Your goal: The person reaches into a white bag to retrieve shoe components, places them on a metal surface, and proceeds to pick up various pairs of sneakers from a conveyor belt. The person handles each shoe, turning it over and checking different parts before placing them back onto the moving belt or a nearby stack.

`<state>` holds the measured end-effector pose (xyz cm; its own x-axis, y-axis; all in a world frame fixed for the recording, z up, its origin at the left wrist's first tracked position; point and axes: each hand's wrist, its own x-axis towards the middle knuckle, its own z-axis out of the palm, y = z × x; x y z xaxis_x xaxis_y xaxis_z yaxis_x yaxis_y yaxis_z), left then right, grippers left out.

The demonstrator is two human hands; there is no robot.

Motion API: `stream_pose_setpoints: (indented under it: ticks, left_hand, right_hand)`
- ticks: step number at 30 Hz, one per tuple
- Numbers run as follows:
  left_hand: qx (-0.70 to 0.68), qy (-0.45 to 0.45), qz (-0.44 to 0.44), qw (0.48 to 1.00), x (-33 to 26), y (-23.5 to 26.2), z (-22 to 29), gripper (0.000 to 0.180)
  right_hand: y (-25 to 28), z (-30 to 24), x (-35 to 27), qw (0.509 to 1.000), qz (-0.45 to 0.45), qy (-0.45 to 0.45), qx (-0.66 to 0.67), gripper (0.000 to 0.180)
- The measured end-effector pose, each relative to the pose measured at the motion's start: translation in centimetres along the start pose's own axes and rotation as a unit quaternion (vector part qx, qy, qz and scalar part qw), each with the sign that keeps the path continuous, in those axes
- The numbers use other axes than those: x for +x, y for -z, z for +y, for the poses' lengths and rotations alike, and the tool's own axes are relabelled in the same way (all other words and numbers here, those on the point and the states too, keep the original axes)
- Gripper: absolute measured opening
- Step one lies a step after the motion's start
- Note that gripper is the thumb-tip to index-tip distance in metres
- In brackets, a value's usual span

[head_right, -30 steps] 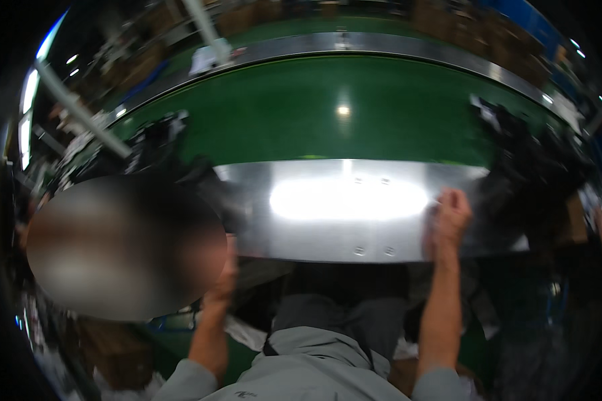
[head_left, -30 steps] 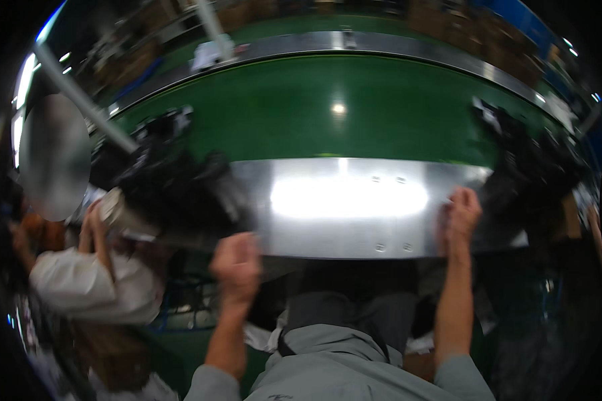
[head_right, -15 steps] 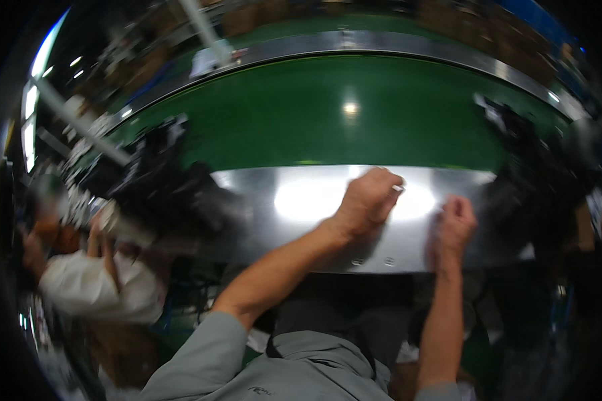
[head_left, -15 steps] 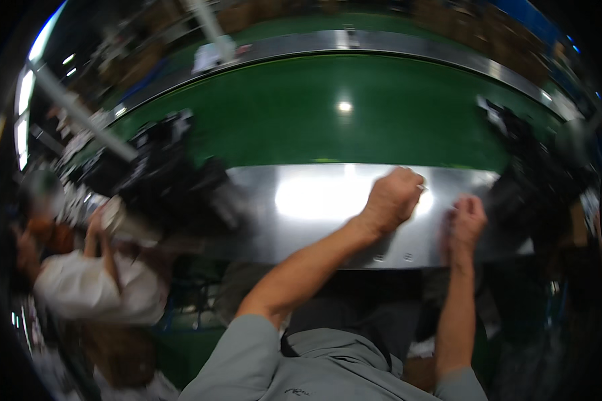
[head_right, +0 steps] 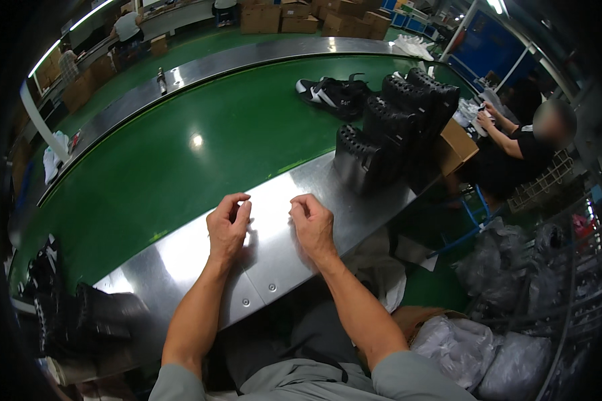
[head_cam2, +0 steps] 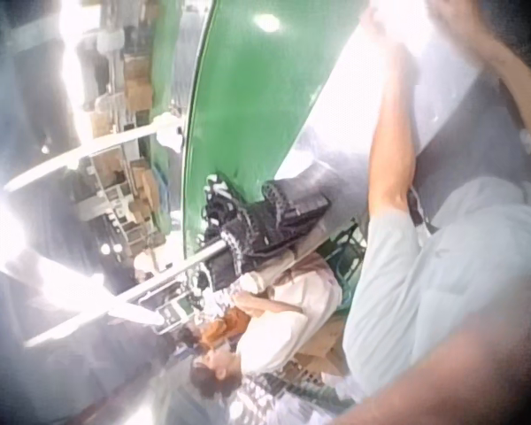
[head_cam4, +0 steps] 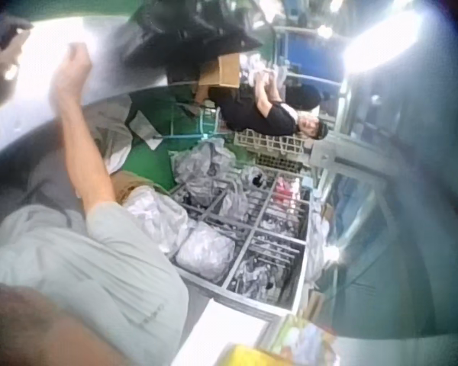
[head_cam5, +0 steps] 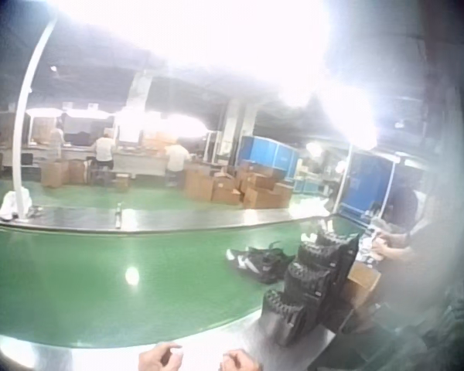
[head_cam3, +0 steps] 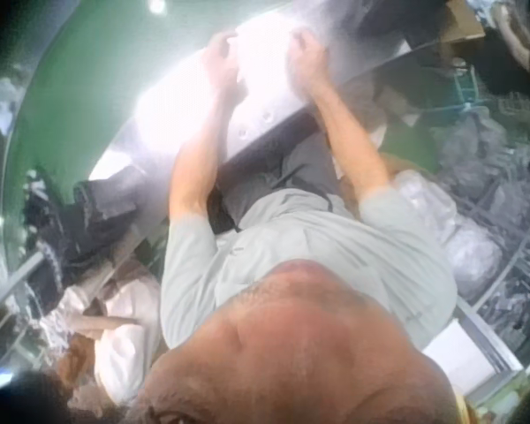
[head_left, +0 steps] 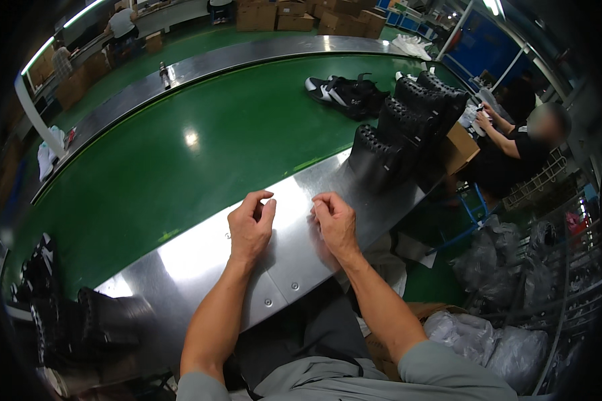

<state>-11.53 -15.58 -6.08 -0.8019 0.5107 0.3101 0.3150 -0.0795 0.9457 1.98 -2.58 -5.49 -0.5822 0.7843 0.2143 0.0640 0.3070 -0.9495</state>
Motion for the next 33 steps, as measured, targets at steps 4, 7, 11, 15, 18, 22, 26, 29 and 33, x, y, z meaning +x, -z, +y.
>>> stream_pose_setpoints:
  ticks: [4,7,11,15,18,22,26,29,33]
  left_hand:
    - [0.023,0.023,-0.051,0.998,-0.1,1.1,0.3,0.016]
    - [-0.005,0.035,-0.045,0.998,0.2,0.8,0.3,0.016]
    - [-0.036,0.037,-0.024,0.998,0.4,0.3,-0.1,0.014]
    - [-0.046,0.053,-0.019,0.997,0.5,0.7,0.2,0.014]
    - [-0.046,0.048,-0.039,0.997,0.5,0.7,0.1,0.018]
    - [-0.028,0.048,-0.045,0.997,0.6,1.1,-0.7,0.018]
    - [-0.028,0.031,-0.051,0.998,0.5,0.4,-0.7,0.018]
    - [-0.049,0.037,-0.036,0.997,0.5,0.3,-0.6,0.016]
    - [-0.019,0.043,-0.055,0.997,0.5,0.9,-0.6,0.019]
  right_hand:
    - [-0.7,-1.2,-0.4,0.998,0.014,-0.042,0.036,0.016]
    - [-0.4,-0.8,-0.3,0.998,0.014,-0.036,0.050,0.018]
    - [-0.1,-1.0,-0.2,0.998,-0.020,-0.016,0.055,0.018]
    - [1.0,-3.9,-2.6,0.982,-0.176,-0.001,0.072,0.020]
    - [2.1,-7.9,-7.8,0.807,-0.549,0.007,0.217,0.032]
    - [1.2,-11.7,-14.9,0.571,-0.766,-0.079,0.284,0.069]
    - [3.4,-10.0,-15.2,0.578,-0.774,-0.066,0.252,0.065]
    - [4.1,-10.6,-13.7,0.554,-0.793,-0.101,0.235,0.064]
    - [1.5,-16.0,-13.6,0.623,-0.692,0.032,0.363,0.063]
